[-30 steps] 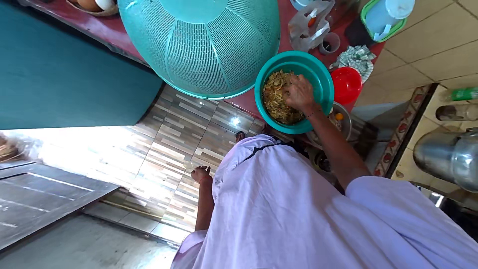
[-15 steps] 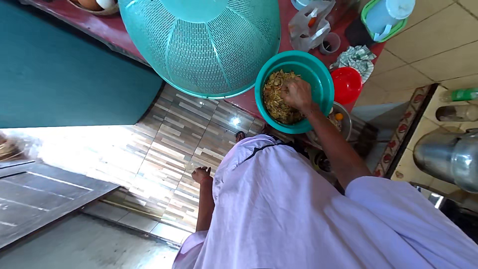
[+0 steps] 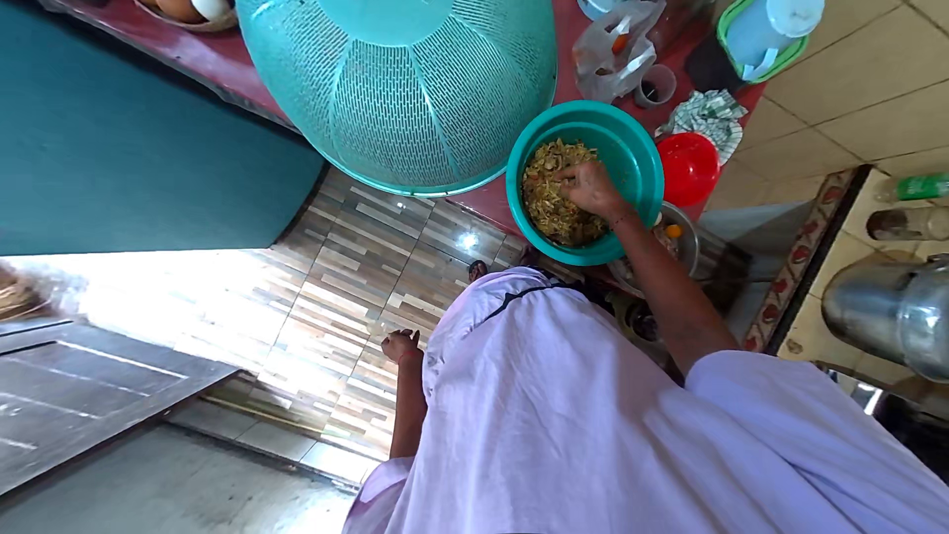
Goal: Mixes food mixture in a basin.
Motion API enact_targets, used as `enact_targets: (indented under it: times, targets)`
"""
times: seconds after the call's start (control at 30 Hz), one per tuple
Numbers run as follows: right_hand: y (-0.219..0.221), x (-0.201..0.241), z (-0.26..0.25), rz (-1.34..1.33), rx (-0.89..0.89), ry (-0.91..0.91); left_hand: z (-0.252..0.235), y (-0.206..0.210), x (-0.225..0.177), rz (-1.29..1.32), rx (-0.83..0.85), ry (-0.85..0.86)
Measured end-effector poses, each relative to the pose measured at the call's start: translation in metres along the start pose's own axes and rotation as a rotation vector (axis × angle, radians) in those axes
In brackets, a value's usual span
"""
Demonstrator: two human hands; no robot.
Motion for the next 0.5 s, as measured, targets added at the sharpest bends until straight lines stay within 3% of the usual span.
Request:
enact_targets:
  times: [0.23,0.5]
  targets:
    - [0.015,0.007,-0.006,0.275,0.073,-0.048,0.008,-0.002,0.0,-0.066,-0.015,0.011]
    - [-0.003,0.012,-0.005,0.068,-0.085,-0.012,0.009,-0.002,0.0,-0.03,-0.004,0.008]
Point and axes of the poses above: each hand's wrist, its own z-axis away from the middle knuckle, its own y-axis out of the palm, x = y × z, the point moved 4 cm from there along -z, towards the middle knuckle, and after that the axes turned 12 degrees about -y, right-handed, at the moved point
